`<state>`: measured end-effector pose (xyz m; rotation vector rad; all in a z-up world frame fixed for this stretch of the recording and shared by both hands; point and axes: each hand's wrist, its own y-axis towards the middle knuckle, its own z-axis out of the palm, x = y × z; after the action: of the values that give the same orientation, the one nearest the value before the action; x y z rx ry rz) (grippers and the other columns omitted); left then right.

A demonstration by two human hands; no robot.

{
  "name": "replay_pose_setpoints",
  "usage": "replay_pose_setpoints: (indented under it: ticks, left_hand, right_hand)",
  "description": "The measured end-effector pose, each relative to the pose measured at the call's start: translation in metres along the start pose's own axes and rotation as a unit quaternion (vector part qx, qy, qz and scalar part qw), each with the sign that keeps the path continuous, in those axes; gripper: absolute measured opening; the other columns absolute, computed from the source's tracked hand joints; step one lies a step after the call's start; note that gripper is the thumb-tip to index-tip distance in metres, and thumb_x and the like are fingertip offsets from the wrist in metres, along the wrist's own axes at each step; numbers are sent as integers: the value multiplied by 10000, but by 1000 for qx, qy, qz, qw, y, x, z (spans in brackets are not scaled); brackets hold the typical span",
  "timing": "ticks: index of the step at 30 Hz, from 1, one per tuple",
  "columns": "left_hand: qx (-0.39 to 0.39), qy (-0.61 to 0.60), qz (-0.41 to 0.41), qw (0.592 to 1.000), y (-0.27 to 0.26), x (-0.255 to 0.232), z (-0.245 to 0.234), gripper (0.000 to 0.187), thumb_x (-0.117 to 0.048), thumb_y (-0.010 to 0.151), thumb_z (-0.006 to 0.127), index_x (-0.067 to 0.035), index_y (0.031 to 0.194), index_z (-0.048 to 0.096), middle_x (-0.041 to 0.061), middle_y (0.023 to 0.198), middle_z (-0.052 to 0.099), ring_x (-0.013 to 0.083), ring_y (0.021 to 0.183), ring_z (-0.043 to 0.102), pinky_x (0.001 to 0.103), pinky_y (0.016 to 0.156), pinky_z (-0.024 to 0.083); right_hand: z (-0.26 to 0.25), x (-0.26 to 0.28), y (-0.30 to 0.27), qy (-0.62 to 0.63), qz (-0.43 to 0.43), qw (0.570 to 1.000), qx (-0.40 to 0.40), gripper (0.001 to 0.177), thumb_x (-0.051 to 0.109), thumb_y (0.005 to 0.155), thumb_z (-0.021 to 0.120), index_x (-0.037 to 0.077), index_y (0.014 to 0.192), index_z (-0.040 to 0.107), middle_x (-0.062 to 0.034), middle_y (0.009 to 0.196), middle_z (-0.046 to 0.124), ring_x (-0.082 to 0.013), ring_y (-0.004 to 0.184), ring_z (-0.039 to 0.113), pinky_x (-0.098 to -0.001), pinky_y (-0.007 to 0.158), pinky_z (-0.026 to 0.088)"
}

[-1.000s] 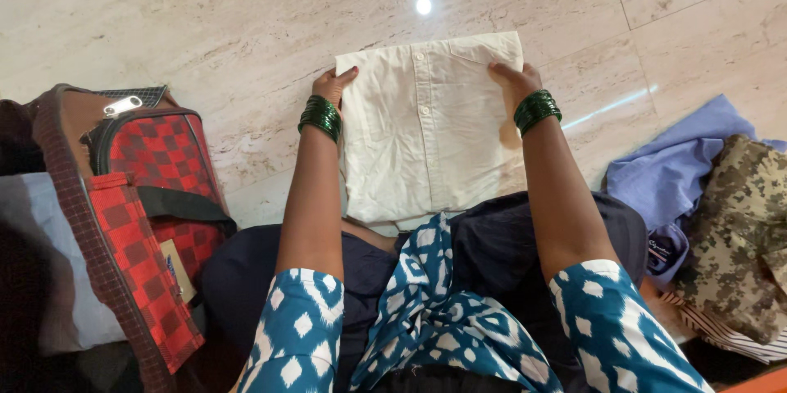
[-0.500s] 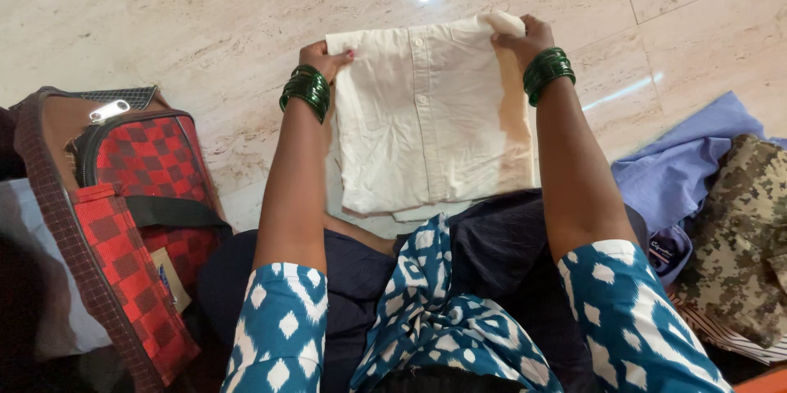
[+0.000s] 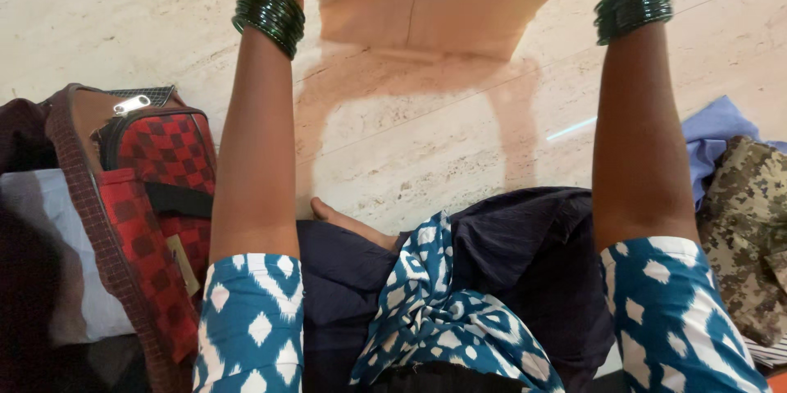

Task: The person folds a shirt on the floor and places it into an open bag containing other garments.

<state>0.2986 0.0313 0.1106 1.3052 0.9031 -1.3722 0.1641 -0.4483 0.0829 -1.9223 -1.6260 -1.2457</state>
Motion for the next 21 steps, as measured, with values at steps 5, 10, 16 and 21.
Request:
replay_pose_setpoints:
  ticks: [5, 10, 16, 21]
  left_hand:
    - [233, 140, 68, 960, -33, -74, -10, 202, -66, 882, 852, -177, 1043, 801, 17, 1032, 793, 100, 898, 737, 301, 877, 612]
    - [340, 512, -154, 774, -136, -15, 23, 348, -101, 877, 679, -406, 932, 840, -66, 930, 797, 109, 777, 731, 300, 856, 631]
    - [529, 662, -79, 525, -221, 62, 67, 248, -264, 707, 879, -303, 939, 801, -58, 1035, 735, 193, 1158, 578, 371, 921, 403]
    - [502, 683, -100, 522, -238, 71, 63, 156, -226, 845, 797, -281, 985, 836, 8, 1078, 751, 215, 1192, 592, 413, 980, 394]
  right_hand:
    - [-55, 23, -5, -124, -81, 988, 32, 192, 273, 967, 877, 127, 1020, 762, 3, 1005, 761, -139, 918, 673, -400, 951, 510]
    - [-29, 39, -126, -284, -186, 919, 202, 121, 347, 945, 860, 293, 928, 753, 102, 947, 769, -129, 1049, 687, -473, 1105, 316]
    - [42, 60, -209, -442, -100, 767, 454, 141, 181, 950, 675, 307, 940, 737, 105, 981, 767, -117, 1033, 691, -416, 1073, 383]
    - [44, 81, -222, -468, -26, 723, 507, 147, 191, 946, 674, 316, 995, 734, 92, 1070, 746, -137, 1113, 662, -408, 1020, 409]
